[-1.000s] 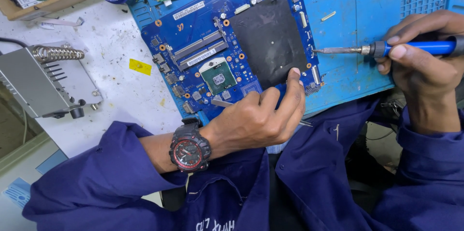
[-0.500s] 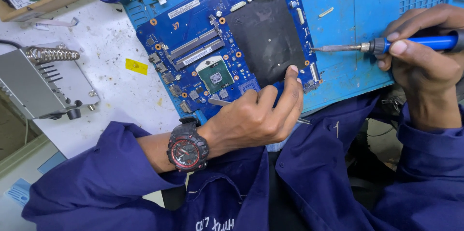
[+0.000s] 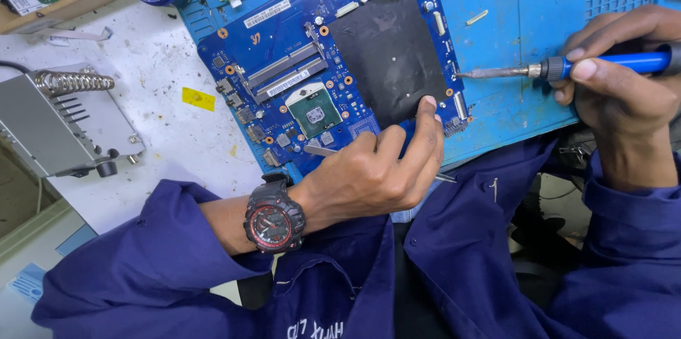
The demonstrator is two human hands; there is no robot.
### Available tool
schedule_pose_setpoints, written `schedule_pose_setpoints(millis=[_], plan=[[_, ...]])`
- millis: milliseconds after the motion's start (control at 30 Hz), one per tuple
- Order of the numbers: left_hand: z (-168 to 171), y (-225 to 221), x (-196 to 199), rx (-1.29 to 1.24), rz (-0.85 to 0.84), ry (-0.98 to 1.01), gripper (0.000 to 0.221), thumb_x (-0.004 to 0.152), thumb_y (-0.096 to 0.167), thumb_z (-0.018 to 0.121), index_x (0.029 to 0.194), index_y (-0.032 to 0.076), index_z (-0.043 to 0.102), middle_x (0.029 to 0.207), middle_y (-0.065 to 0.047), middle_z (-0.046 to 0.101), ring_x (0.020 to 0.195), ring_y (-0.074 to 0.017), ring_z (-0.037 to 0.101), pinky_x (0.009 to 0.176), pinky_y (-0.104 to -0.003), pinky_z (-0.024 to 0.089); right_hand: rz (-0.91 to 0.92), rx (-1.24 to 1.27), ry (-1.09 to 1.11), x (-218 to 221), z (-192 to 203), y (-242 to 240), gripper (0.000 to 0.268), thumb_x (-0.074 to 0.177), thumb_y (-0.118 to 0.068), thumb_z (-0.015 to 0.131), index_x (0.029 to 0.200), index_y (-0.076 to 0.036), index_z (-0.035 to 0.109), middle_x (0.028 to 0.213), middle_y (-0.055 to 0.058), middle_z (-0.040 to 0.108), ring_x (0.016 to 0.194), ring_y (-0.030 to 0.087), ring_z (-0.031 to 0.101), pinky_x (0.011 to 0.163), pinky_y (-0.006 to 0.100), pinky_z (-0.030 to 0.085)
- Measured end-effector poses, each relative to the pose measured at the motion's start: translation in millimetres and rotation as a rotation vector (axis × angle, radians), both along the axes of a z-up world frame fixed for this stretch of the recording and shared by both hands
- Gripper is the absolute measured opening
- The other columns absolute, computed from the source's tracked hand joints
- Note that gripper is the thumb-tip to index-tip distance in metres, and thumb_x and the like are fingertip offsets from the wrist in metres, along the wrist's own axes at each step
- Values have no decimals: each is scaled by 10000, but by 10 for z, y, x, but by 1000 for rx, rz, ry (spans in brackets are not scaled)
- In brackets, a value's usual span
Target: Repairing circuitry on a laptop motherboard using a soldering iron and a metal spatula
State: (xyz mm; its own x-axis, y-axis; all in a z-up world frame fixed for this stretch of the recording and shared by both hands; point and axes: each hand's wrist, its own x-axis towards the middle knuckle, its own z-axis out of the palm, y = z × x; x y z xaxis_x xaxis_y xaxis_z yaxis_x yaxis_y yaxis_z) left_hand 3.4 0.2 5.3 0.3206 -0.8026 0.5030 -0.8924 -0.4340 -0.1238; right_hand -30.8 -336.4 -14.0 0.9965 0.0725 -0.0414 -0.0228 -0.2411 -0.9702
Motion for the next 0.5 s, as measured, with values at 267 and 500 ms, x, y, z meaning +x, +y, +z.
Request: schedule_pose_setpoints(millis=[267, 500], plan=[[6, 1, 10, -2, 1, -4, 163, 1032, 108, 592, 1021, 111, 755, 1142, -120, 740, 580, -59, 377, 485, -192, 234, -9, 8, -22, -5, -14, -10, 106, 963, -10, 601, 983, 45, 513, 797, 205, 545, 576, 251, 607, 580, 299, 541], [8, -1, 2, -3, 5, 3, 169, 1030, 112, 585, 1021, 111, 753, 1148, -126, 738, 584, -60, 378, 489, -194, 234, 7, 9, -5, -7, -16, -21, 91, 981, -21, 591, 998, 25, 514, 788, 178, 549, 584, 232, 619, 586, 291, 553]])
